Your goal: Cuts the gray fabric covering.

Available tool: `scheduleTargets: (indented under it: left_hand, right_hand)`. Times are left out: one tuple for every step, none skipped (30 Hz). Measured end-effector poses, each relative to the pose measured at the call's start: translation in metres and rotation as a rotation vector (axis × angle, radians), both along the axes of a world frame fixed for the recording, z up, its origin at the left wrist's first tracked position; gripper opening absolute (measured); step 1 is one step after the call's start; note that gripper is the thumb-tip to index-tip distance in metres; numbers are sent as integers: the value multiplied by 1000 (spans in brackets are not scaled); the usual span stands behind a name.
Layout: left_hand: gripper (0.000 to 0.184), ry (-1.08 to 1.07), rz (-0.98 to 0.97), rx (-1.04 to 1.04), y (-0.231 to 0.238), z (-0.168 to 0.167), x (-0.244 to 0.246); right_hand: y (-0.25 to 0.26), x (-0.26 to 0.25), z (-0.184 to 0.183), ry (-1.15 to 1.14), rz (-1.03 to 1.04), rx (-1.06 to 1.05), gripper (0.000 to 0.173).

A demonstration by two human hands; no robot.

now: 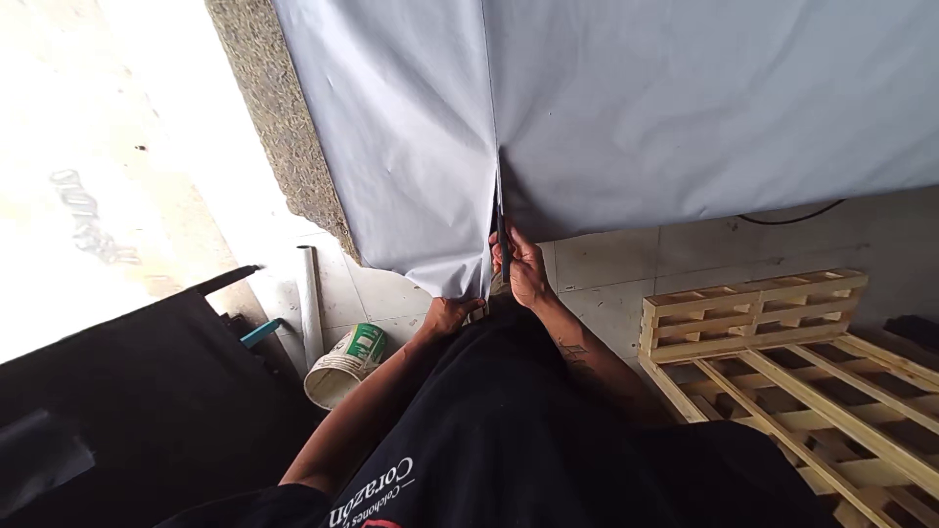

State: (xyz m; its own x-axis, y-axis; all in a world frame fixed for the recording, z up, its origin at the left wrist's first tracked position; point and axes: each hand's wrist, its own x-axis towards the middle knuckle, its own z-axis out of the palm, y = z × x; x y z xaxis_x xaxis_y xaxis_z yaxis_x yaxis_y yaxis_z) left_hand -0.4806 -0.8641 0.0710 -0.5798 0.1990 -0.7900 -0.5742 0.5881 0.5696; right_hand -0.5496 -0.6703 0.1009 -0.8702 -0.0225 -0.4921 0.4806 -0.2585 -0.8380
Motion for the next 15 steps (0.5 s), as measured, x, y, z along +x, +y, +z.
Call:
scheduleTargets:
  left_hand:
    - [51,-3,-12,-1,-1,-2,-1]
    - [52,9,-2,6,-2,-6,0]
    - [53,26,14,18,-3,-10,1]
    - [54,36,20,23,-4,-14,2]
    - [54,36,20,22,-4,-15,1]
    - [53,30,20,14,-4,-15,-1]
    - [52,16,14,0,-3,-14,-3]
    - [52,-4,-3,-22,-3,-12,-5]
    - [51,-27,-31,-49,-3,-12,-9]
    - [51,-54,-65,-77,-3,-12,-12]
    - [51,-76,-92,-95,-3,-13,-14]
    - [51,-82,-103,-97,-4,-15,-15]
    - [51,-84,-102,-93,-4,-16,-15]
    - [52,-85,-97,-90,-5,-18,-16]
    - [53,-90,-100,-88,-5,-18,-18]
  right_hand:
    - [0,1,-2,-1,0,5,48]
    - [0,1,-3,9,-2,8,48]
    - [-1,-2,-3,22,-2,9,49]
    - [-1,-8,-2,34,0,6,50]
    - [-2,-16,-1,41,-3,2,49]
    - [-3,-25,0,32,-19,-9,47]
    - [-4,-33,0,18,-36,-21,43]
    - [-4,-38,0,10,-37,-29,44]
    - [-3,-41,-1,13,-26,-30,48]
    - [-1,-41,-2,22,-8,-24,51]
    - [-1,-40,-4,33,0,-17,52]
    - [-1,-40,-5,41,2,-10,50]
    - [-1,-41,-5,46,3,-2,50]
    - [-1,-44,-5,45,-3,1,50]
    - [-1,-51,-3,41,-12,-6,49]
